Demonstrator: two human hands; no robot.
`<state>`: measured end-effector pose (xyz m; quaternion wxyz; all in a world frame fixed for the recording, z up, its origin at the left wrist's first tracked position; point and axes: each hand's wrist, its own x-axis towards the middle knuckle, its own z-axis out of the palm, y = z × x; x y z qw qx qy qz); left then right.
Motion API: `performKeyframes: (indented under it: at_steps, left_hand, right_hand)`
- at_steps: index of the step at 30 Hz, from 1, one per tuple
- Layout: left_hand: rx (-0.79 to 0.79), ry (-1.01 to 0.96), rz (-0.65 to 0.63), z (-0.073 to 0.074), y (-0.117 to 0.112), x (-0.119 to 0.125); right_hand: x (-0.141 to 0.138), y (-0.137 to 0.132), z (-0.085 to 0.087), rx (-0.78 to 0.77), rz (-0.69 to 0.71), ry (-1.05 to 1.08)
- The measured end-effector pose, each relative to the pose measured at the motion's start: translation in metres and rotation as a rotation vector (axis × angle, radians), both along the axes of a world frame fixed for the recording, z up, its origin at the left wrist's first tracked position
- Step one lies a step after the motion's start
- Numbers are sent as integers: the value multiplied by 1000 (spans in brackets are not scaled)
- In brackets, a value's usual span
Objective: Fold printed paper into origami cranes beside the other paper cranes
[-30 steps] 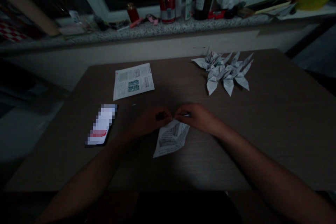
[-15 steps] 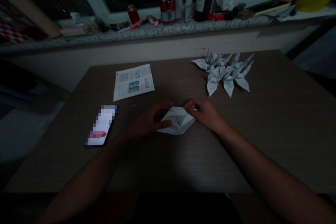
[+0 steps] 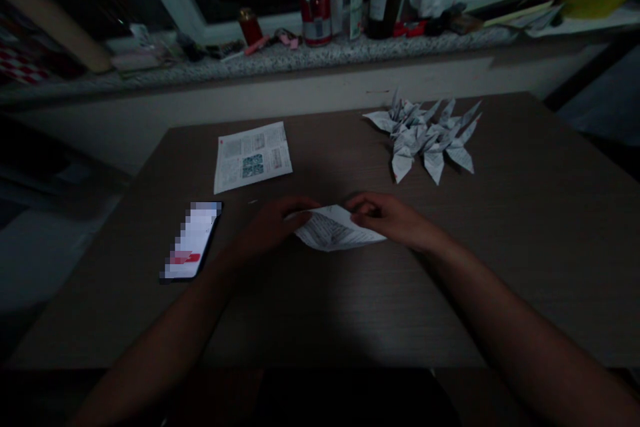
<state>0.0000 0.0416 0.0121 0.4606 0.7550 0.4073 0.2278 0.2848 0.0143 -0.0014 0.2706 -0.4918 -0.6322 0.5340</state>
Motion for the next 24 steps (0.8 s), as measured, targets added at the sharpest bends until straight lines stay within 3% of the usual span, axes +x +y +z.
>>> performKeyframes:
  at_steps: [6, 12, 24]
  left_hand:
    - [-8, 5, -54, -2, -3, 3]
    - [-18, -35, -56, -4, -6, 7]
    - [-34, -105, 197, 2, -5, 9]
  right_hand:
    - [-14, -5, 1, -119, 96, 56]
    - [-22, -10, 1, -140, 236, 8]
    - [-24, -15, -6, -158, 113, 87]
